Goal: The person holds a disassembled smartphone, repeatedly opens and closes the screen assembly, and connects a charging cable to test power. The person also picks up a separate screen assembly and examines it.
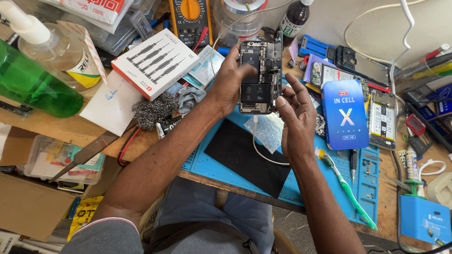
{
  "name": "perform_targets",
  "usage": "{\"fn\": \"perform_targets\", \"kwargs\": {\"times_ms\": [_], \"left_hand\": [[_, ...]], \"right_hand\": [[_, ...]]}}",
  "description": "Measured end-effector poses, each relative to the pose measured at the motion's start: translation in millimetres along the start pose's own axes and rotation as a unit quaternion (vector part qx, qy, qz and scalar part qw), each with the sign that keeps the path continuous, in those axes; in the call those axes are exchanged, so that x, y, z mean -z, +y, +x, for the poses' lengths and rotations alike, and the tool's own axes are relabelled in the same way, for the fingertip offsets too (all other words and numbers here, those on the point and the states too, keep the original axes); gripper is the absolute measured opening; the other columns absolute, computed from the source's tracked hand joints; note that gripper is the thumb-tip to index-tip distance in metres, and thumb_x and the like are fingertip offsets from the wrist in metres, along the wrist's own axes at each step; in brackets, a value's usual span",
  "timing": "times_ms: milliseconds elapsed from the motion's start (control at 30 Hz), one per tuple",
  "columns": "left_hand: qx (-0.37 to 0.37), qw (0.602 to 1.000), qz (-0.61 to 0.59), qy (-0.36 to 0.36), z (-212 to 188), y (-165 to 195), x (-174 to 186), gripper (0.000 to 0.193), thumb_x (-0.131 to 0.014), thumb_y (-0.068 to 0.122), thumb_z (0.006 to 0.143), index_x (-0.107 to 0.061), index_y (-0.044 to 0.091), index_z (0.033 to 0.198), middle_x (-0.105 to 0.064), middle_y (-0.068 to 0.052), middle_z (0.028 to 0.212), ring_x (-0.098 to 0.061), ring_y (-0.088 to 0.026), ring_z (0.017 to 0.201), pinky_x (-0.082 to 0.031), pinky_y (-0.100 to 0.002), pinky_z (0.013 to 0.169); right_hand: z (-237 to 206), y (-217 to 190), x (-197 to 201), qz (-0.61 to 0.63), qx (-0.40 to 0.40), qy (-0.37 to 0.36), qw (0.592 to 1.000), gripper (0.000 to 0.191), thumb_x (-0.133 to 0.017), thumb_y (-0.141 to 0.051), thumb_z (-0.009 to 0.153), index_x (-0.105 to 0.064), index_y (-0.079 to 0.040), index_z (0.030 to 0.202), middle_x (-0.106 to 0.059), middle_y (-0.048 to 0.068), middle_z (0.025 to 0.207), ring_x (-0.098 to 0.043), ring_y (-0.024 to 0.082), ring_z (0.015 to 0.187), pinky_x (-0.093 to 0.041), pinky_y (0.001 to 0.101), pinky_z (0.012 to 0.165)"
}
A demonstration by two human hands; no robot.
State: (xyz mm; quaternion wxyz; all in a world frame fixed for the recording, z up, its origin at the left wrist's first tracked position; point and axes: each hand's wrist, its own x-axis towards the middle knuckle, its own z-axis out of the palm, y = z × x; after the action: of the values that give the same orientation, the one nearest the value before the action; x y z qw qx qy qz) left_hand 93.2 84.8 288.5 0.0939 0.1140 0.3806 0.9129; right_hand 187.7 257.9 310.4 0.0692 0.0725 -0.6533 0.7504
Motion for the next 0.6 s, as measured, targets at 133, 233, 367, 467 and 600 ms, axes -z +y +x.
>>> {"fn": "perform_targets", "kwargs": {"times_ms": [133,233,367,467,600], "left_hand": [[0.019,0.994,-0.106,-0.011,-13,11,5,0.053,-0.042,0.015,0.105,-0.034,0.004,0.156,-0.061,-0.012,0.13,-0.065,-0.017,0.116,-0.057,-0.035,0.101],[0.026,0.993,-0.119,-0.006,-34,17,2,0.051,-0.038,0.017,0.106,-0.032,0.006,0.156,-0.061,-0.011,0.131,-0.063,-0.018,0.117,-0.054,-0.036,0.103],[0.007,0.994,-0.107,-0.025,-55,24,-26,0.052,-0.041,0.009,0.106,-0.033,0.003,0.157,-0.062,-0.012,0.132,-0.065,-0.017,0.117,-0.057,-0.035,0.101],[-0.001,0.997,-0.074,-0.025,-84,42,-52,0.051,-0.044,0.004,0.106,-0.033,0.003,0.156,-0.063,-0.013,0.129,-0.067,-0.016,0.111,-0.061,-0.033,0.094],[-0.028,0.998,-0.046,-0.039,-87,58,-89,0.052,-0.049,-0.003,0.104,-0.033,0.002,0.153,-0.064,-0.015,0.127,-0.07,-0.017,0.108,-0.064,-0.033,0.091]], "right_hand": [[-9,-3,-12,0.011,-0.001,0.002,1.0,0.067,-0.068,-0.016,0.098,-0.04,0.001,0.157,-0.06,0.01,0.128,-0.059,0.015,0.117,-0.05,0.0333,0.103],[-28,-10,-21,0.012,0.001,0.006,1.0,0.067,-0.068,-0.015,0.099,-0.04,0.002,0.157,-0.059,0.01,0.128,-0.059,0.015,0.117,-0.049,0.0334,0.103],[-48,-36,-22,0.025,0.001,0.007,1.0,0.067,-0.067,-0.012,0.099,-0.039,0.002,0.158,-0.06,0.01,0.128,-0.059,0.015,0.116,-0.049,0.0326,0.102],[-73,-67,-26,0.031,-0.002,0.008,0.999,0.066,-0.066,-0.012,0.098,-0.039,0.002,0.156,-0.062,0.01,0.129,-0.061,0.015,0.117,-0.05,0.0322,0.104],[-79,-106,-20,0.03,0.003,0.005,1.0,0.066,-0.067,-0.011,0.098,-0.04,0.002,0.157,-0.061,0.01,0.131,-0.059,0.014,0.118,-0.049,0.0316,0.104]]}}
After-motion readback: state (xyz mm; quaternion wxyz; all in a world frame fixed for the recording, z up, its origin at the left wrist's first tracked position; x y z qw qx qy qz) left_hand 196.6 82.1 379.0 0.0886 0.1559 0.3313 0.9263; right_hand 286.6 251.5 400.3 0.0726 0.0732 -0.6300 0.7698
